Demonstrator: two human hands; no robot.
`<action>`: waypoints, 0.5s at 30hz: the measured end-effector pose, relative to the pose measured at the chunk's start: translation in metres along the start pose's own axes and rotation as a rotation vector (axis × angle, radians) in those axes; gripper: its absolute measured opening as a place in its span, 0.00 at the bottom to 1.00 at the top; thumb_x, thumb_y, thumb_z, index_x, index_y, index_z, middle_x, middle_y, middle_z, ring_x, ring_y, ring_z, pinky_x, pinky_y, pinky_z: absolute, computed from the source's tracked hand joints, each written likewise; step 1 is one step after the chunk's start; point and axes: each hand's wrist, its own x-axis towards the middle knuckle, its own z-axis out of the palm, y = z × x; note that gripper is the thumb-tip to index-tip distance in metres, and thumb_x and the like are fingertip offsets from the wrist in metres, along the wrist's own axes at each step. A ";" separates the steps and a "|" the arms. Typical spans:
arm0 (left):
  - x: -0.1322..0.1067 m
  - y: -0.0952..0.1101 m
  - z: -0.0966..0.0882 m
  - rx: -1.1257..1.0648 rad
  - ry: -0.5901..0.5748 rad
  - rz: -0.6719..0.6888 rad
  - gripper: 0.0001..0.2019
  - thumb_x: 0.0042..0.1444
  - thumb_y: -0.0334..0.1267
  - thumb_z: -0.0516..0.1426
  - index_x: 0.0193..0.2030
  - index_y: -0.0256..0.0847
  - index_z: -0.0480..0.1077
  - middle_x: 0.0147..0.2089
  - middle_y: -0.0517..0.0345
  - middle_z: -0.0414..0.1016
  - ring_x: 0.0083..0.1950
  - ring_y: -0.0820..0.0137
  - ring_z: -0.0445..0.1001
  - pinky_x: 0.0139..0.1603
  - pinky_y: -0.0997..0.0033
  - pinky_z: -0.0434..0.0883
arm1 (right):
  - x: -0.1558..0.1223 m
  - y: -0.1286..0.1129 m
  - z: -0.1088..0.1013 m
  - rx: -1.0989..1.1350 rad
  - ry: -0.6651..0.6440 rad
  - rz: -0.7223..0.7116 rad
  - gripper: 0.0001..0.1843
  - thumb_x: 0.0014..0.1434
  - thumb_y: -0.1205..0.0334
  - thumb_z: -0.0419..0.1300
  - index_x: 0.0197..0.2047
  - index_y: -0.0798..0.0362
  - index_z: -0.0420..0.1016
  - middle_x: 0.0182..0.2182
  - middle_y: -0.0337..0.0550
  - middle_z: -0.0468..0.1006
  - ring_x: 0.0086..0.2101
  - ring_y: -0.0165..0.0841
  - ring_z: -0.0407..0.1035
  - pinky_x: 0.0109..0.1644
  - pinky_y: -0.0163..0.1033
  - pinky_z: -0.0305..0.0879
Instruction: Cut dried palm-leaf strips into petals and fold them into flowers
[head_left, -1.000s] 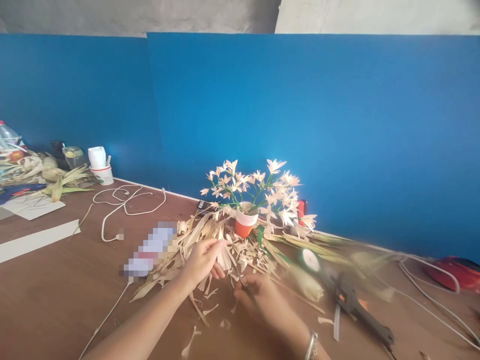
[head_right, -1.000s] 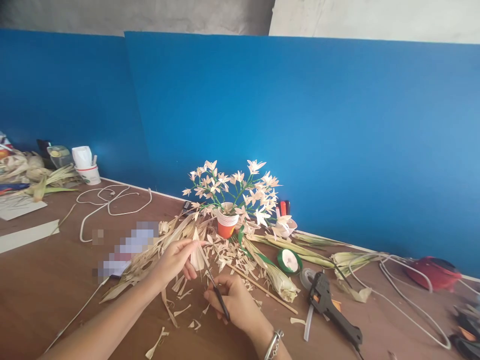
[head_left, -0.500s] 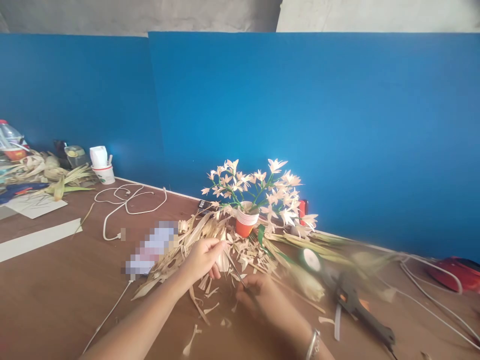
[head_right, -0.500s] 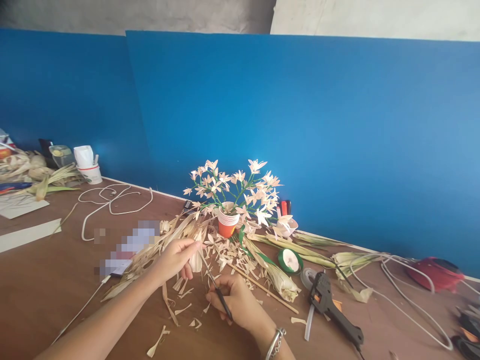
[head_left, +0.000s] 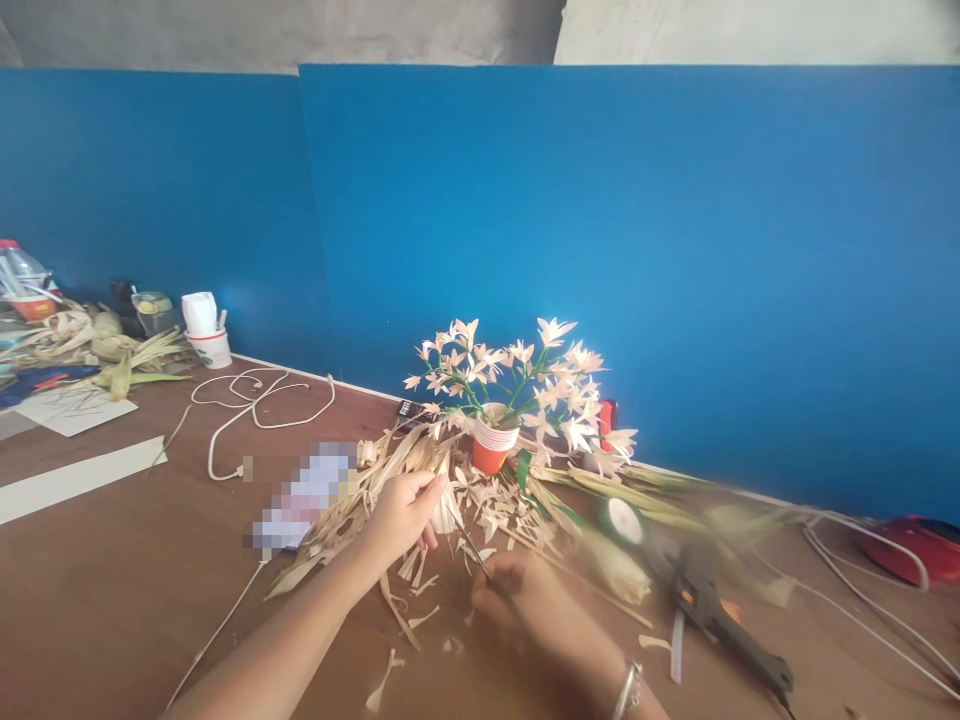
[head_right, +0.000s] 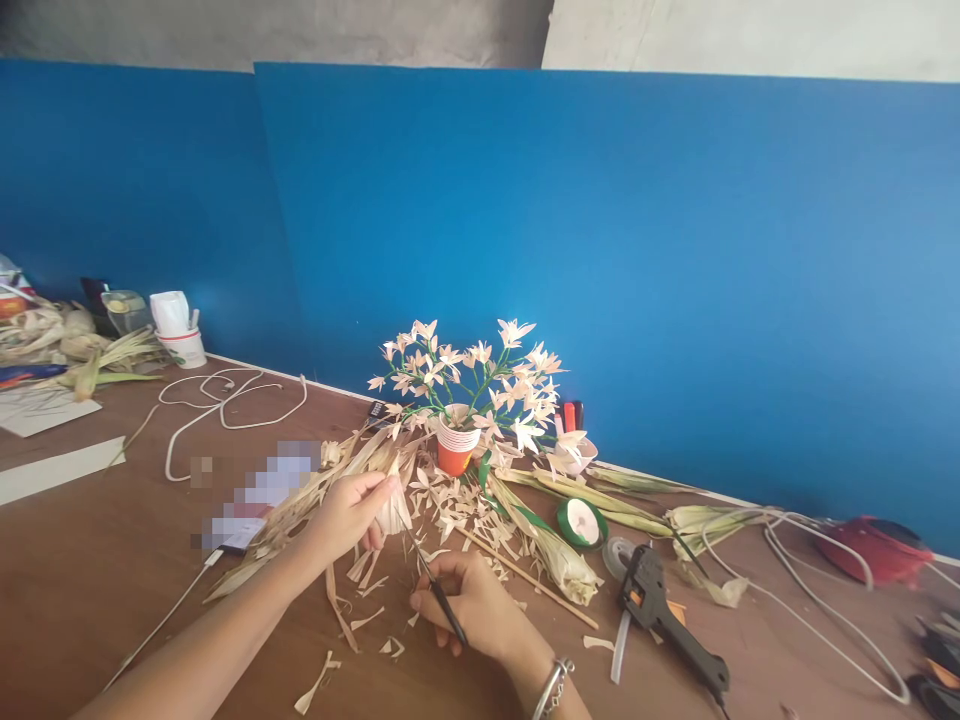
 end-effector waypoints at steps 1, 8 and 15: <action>0.000 0.001 0.000 -0.008 0.005 -0.002 0.17 0.55 0.52 0.50 0.23 0.43 0.62 0.10 0.65 0.59 0.14 0.64 0.72 0.12 0.75 0.60 | 0.000 0.001 0.000 0.005 -0.003 0.008 0.08 0.48 0.58 0.59 0.25 0.54 0.70 0.13 0.30 0.64 0.14 0.22 0.57 0.16 0.26 0.52; 0.000 -0.003 0.003 -0.037 0.064 0.013 0.18 0.54 0.53 0.50 0.23 0.43 0.62 0.11 0.66 0.59 0.15 0.64 0.72 0.12 0.75 0.60 | 0.001 0.001 0.002 -0.022 0.021 -0.045 0.10 0.48 0.56 0.59 0.26 0.55 0.71 0.15 0.31 0.66 0.15 0.22 0.58 0.17 0.26 0.54; -0.001 -0.002 0.005 -0.060 0.072 0.009 0.17 0.54 0.53 0.51 0.24 0.43 0.64 0.10 0.68 0.56 0.15 0.64 0.72 0.11 0.75 0.59 | -0.001 -0.003 0.003 -0.140 0.059 -0.103 0.08 0.50 0.59 0.56 0.26 0.54 0.72 0.15 0.32 0.67 0.15 0.23 0.58 0.19 0.27 0.55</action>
